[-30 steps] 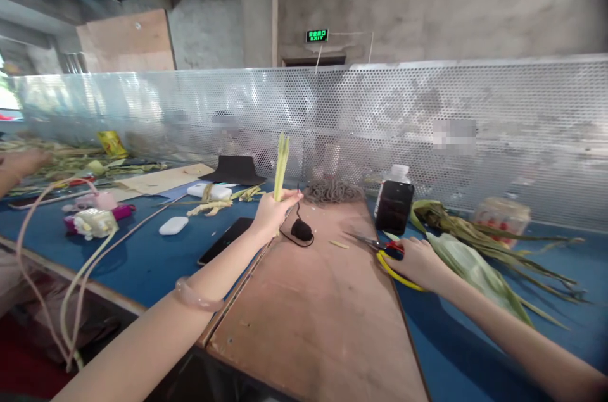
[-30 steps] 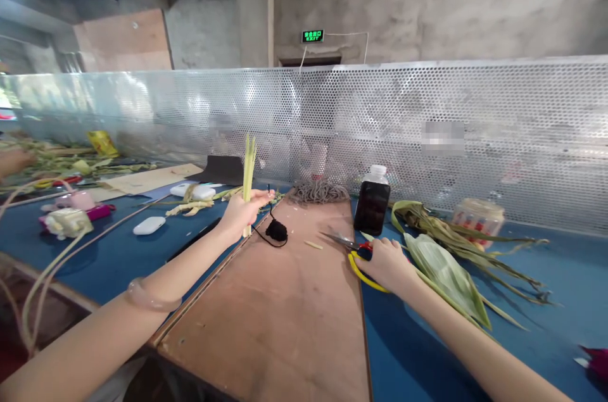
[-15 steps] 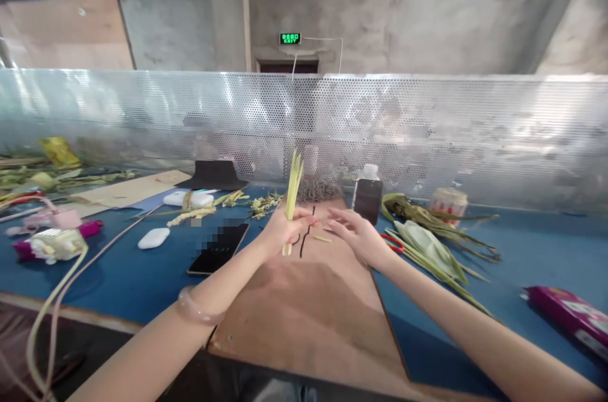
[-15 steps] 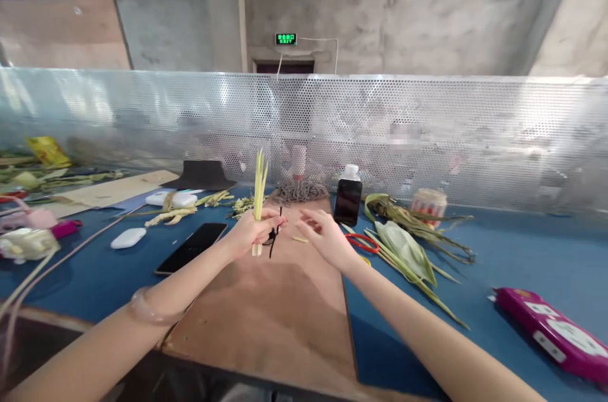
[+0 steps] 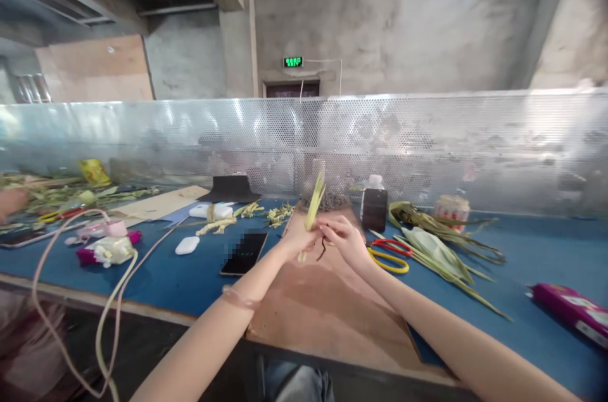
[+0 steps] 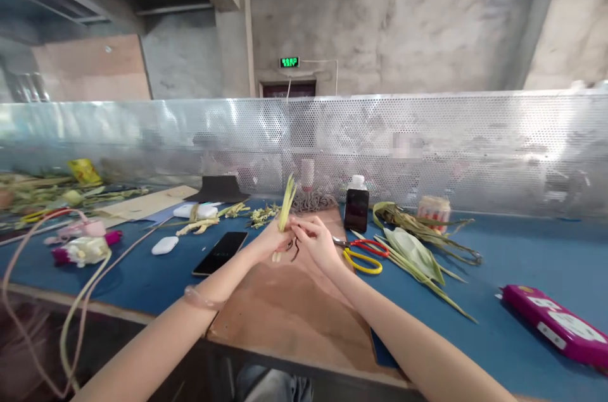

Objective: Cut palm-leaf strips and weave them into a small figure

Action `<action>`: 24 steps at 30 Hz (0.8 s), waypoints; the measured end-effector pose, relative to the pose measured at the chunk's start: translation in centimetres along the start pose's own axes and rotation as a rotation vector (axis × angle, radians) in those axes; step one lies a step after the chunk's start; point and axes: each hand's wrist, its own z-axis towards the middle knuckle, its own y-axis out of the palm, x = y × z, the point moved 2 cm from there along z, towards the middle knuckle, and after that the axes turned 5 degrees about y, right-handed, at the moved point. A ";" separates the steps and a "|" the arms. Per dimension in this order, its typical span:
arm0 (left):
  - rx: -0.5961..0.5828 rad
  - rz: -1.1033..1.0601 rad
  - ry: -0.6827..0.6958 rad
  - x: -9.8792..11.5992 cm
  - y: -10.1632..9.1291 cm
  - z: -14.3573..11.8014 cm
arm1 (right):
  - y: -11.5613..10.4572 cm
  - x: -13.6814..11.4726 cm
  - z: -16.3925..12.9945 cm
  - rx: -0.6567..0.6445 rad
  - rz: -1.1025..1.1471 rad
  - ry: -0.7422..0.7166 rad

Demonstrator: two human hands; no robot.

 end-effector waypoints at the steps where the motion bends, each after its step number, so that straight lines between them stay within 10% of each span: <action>1: 0.004 0.009 0.002 0.0 0.1 0.0 | -0.1 -0.3 0.0 -0.002 -0.014 -0.017; 24: -0.136 0.169 -0.089 -2.0 3.3 -1.0 | -1.8 -4.6 -0.3 -0.109 0.164 -0.028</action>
